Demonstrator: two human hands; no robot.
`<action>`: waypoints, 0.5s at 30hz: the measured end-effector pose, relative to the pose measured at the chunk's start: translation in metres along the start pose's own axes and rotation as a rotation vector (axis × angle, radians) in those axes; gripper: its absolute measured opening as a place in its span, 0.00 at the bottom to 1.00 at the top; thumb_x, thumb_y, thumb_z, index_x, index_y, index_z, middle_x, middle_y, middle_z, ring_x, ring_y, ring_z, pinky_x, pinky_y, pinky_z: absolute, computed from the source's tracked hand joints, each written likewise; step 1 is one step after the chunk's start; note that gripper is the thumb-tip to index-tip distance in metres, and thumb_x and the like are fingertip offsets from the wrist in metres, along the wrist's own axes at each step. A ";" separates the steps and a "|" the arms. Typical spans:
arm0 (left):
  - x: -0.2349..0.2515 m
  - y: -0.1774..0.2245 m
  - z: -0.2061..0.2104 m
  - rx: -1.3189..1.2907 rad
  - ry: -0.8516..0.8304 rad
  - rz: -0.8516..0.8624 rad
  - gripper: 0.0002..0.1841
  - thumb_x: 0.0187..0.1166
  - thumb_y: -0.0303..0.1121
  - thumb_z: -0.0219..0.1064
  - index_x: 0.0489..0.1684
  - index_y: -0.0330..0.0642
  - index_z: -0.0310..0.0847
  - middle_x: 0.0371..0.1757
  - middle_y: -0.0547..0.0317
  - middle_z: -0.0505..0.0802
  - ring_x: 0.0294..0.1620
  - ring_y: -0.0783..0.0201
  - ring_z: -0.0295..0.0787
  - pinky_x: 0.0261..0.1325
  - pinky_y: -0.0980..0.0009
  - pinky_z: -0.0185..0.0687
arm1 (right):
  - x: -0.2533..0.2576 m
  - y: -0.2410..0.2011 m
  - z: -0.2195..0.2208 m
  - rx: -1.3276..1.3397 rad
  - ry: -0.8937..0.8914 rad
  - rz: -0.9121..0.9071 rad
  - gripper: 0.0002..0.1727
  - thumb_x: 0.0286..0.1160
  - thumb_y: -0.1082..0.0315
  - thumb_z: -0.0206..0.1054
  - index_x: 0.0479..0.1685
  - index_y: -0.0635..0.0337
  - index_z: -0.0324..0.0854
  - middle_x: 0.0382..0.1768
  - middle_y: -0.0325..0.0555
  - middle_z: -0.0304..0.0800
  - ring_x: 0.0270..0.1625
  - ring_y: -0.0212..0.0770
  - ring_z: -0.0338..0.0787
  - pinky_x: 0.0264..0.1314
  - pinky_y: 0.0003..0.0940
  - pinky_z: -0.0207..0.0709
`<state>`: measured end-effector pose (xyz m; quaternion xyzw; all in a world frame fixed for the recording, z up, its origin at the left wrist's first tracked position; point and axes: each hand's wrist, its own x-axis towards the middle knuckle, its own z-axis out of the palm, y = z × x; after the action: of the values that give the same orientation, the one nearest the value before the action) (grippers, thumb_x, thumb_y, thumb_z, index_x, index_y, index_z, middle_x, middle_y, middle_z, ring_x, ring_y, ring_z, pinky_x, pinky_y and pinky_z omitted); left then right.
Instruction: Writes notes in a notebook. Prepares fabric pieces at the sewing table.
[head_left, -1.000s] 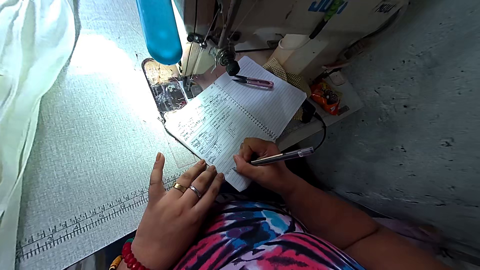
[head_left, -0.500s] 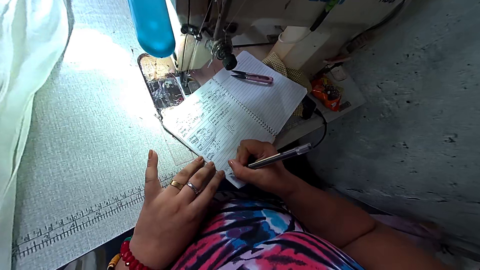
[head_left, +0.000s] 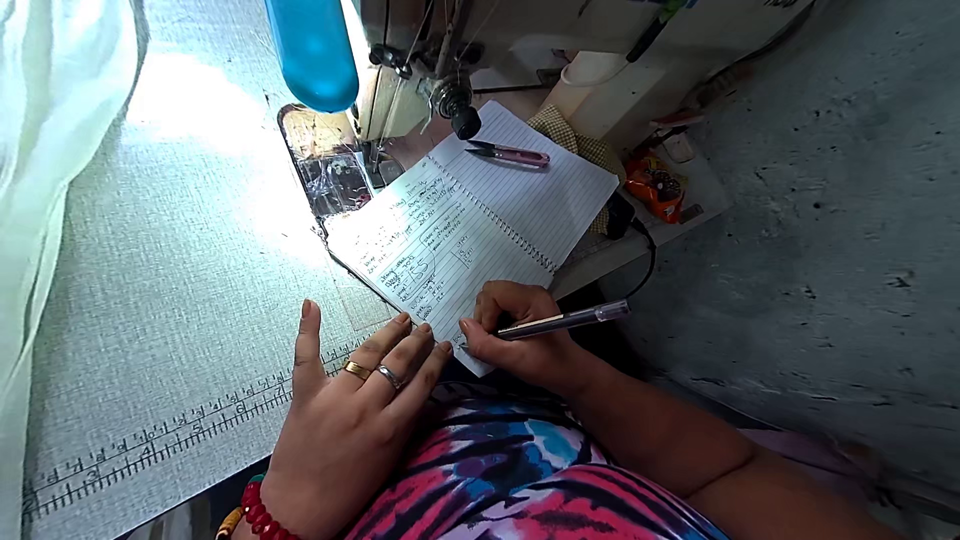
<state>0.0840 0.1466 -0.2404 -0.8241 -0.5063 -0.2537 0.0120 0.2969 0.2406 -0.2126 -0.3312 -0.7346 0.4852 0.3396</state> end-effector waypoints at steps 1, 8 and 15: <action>0.000 0.000 0.000 0.000 0.001 0.001 0.18 0.88 0.41 0.55 0.69 0.64 0.85 0.70 0.67 0.90 0.76 0.57 0.83 0.78 0.23 0.48 | 0.000 0.000 0.000 0.002 -0.001 0.002 0.15 0.69 0.76 0.69 0.16 0.58 0.71 0.17 0.34 0.75 0.22 0.19 0.74 0.23 0.12 0.64; 0.000 0.000 0.000 0.003 -0.002 0.003 0.18 0.89 0.41 0.54 0.70 0.64 0.85 0.70 0.66 0.90 0.76 0.57 0.83 0.78 0.23 0.48 | 0.000 0.000 -0.002 0.005 -0.006 0.005 0.15 0.68 0.77 0.68 0.16 0.58 0.71 0.17 0.34 0.75 0.22 0.20 0.74 0.24 0.12 0.64; 0.000 0.000 0.000 0.002 -0.003 0.003 0.18 0.89 0.41 0.54 0.70 0.64 0.85 0.70 0.67 0.90 0.76 0.56 0.83 0.78 0.23 0.48 | 0.001 0.000 -0.002 0.004 0.016 0.009 0.15 0.67 0.78 0.68 0.16 0.57 0.70 0.17 0.34 0.75 0.22 0.20 0.74 0.24 0.13 0.65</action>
<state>0.0839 0.1467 -0.2400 -0.8252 -0.5055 -0.2518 0.0122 0.2984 0.2423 -0.2116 -0.3377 -0.7294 0.4854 0.3439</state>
